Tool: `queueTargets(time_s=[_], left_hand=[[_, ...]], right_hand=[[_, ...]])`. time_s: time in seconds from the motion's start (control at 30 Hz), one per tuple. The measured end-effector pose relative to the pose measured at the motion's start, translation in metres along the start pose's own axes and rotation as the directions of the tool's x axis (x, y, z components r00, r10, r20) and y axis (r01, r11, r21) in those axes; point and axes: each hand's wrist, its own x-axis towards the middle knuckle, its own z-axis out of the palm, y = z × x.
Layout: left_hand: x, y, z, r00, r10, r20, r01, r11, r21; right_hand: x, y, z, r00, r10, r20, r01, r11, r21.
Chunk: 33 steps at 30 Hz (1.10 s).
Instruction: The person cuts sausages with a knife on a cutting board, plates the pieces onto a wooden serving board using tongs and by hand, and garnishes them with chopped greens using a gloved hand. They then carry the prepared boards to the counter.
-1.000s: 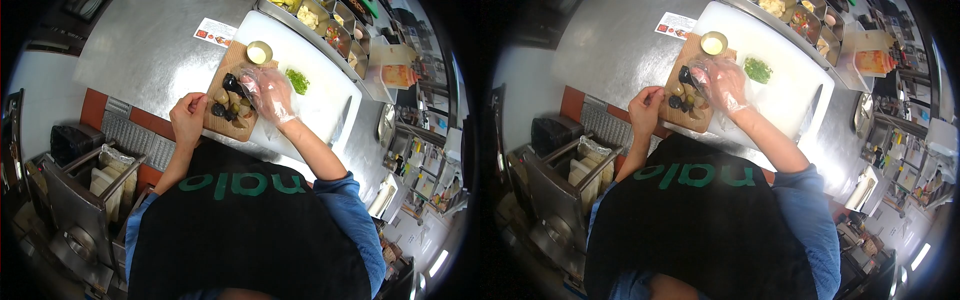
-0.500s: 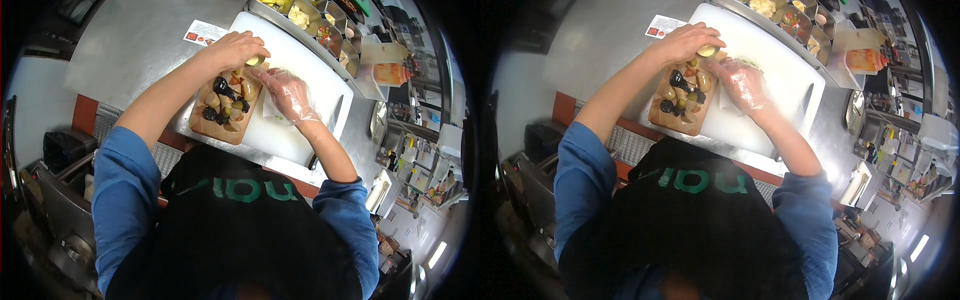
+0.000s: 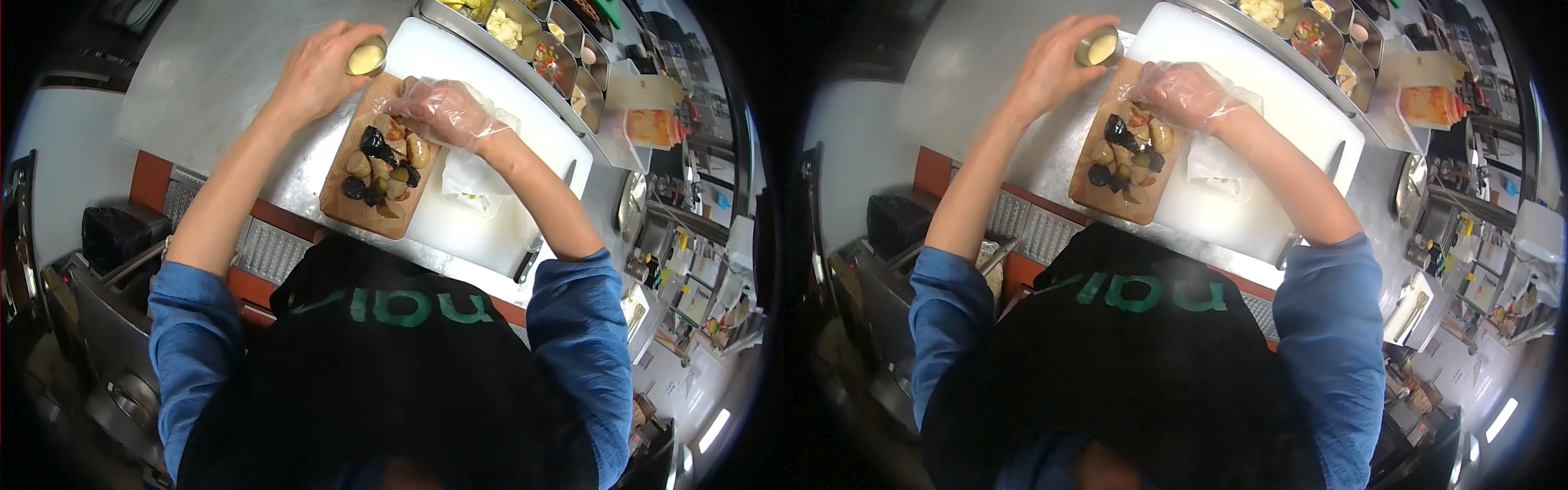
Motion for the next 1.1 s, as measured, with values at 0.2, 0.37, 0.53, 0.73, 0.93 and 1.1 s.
queueTargets(time_s=[0.2,0.37,0.53,0.73,0.93,1.1], left_hand=[[-0.014,-0.001,0.001,0.999,-0.027,-0.022,0.026,0.999,-0.018],[-0.014,0.0,0.005,0.999,-0.047,0.005,0.047,0.997,-0.066],[-0.018,0.006,0.021,0.995,0.076,0.061,-0.071,0.994,-0.082],[-0.014,0.026,0.044,0.987,0.118,0.113,-0.109,0.99,-0.085],[-0.004,0.029,0.06,0.959,0.166,0.23,-0.154,0.986,-0.07],[0.001,0.04,0.05,0.96,0.119,0.254,-0.099,0.991,-0.088]], right_hand=[[-0.002,0.003,-0.001,0.999,0.045,0.004,-0.045,0.997,0.055],[-0.012,-0.004,-0.014,0.974,0.196,-0.114,-0.17,0.963,0.207],[-0.035,-0.037,-0.02,0.985,0.112,-0.131,-0.077,0.966,0.249],[-0.039,-0.046,0.001,0.962,0.213,-0.171,-0.188,0.971,0.148],[-0.054,-0.052,0.001,0.945,0.268,-0.185,-0.243,0.959,0.145],[-0.069,-0.041,-0.013,0.835,0.307,-0.456,-0.208,0.944,0.255]])
